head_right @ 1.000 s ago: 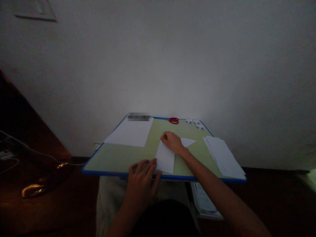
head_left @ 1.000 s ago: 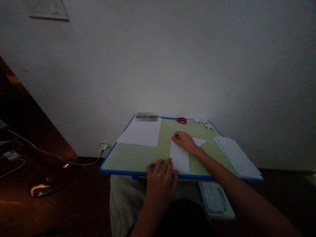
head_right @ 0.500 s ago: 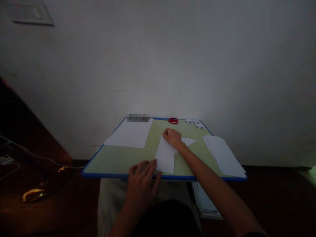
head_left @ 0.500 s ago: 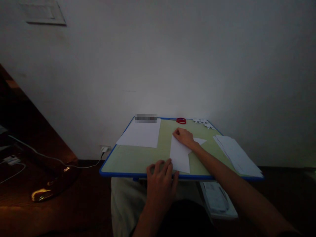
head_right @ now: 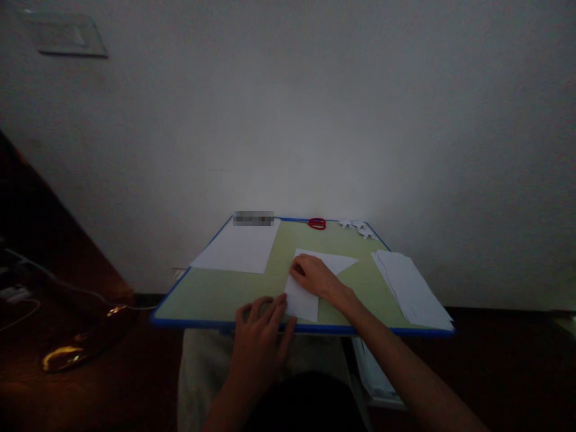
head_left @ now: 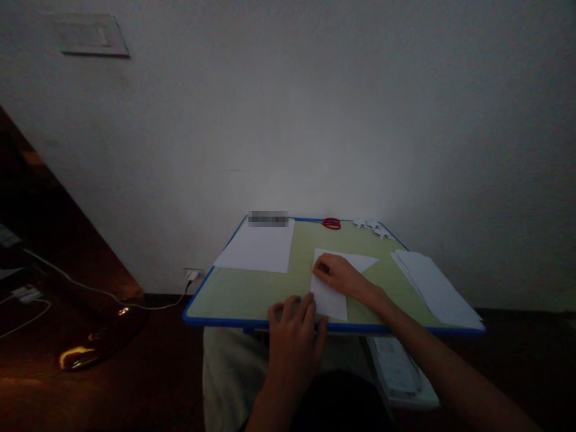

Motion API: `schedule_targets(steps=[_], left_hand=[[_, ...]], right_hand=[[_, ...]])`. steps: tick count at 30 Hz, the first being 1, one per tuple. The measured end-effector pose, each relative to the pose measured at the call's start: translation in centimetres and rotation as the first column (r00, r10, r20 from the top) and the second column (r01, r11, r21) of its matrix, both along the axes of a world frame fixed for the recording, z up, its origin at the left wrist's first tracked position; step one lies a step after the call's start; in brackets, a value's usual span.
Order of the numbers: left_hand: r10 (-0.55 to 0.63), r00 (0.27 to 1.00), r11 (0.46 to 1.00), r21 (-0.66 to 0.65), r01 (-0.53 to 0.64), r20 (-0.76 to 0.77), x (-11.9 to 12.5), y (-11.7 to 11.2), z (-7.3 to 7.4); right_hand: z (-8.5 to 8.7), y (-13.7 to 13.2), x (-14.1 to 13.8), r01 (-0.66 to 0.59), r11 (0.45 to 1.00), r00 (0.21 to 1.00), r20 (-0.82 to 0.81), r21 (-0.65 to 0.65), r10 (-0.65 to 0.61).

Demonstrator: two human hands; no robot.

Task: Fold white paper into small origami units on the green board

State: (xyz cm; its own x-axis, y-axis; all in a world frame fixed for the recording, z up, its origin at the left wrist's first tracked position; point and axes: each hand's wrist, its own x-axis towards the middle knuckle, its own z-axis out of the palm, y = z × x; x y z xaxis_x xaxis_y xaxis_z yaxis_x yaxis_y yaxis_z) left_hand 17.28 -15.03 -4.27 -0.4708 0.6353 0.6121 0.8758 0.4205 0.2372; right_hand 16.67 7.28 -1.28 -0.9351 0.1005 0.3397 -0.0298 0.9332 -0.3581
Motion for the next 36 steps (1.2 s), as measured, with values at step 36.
schedule_targets(steps=[36], left_hand=[[0.001, 1.0, 1.0, -0.007, -0.001, 0.013, 0.2, 0.0, 0.2]], right_hand=[[-0.2, 2.7, -5.9, 0.472, 0.881, 0.871, 0.136, 0.034, -0.472]])
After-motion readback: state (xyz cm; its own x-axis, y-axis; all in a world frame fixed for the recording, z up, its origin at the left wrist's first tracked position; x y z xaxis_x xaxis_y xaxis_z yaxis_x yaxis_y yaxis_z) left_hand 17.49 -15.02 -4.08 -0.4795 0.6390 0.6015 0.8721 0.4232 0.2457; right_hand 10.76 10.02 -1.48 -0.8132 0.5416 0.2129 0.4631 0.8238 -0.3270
